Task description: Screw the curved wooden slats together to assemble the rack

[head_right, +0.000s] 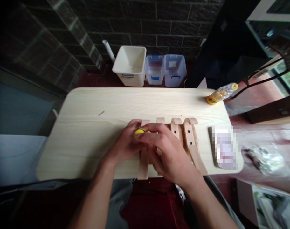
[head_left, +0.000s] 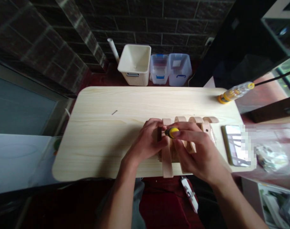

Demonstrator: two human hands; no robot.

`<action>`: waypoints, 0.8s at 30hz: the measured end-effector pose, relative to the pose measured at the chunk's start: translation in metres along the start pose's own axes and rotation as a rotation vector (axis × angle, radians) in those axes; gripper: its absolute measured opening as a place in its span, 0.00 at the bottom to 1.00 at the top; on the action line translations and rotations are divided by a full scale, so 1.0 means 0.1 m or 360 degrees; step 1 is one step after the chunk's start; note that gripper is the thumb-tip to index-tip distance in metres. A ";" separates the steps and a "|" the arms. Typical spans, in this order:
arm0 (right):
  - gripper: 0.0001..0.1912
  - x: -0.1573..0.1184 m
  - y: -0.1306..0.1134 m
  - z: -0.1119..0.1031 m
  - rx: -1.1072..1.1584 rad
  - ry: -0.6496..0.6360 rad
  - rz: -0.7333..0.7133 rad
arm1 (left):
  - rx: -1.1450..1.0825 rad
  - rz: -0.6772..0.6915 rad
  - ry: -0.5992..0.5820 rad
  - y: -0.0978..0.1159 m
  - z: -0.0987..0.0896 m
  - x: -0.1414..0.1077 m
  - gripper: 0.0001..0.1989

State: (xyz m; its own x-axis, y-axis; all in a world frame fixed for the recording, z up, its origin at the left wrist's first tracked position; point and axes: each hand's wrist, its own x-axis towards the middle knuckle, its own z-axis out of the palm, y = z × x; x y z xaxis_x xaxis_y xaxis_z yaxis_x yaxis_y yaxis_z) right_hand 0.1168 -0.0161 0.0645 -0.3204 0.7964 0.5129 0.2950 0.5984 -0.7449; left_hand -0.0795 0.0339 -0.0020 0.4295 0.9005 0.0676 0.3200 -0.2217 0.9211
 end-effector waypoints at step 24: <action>0.31 0.03 -0.03 -0.02 0.0051 -0.0052 0.0037 | -0.0055 -0.0036 -0.0061 -0.03 -0.06 0.00 0.14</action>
State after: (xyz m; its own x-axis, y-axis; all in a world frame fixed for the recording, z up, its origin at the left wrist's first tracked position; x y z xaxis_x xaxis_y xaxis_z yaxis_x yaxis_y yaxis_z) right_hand 0.1171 -0.0152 0.0693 -0.3432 0.8064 0.4816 0.2738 0.5764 -0.7700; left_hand -0.0857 0.0367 -0.0022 0.4549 0.8899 0.0323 0.3010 -0.1878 0.9350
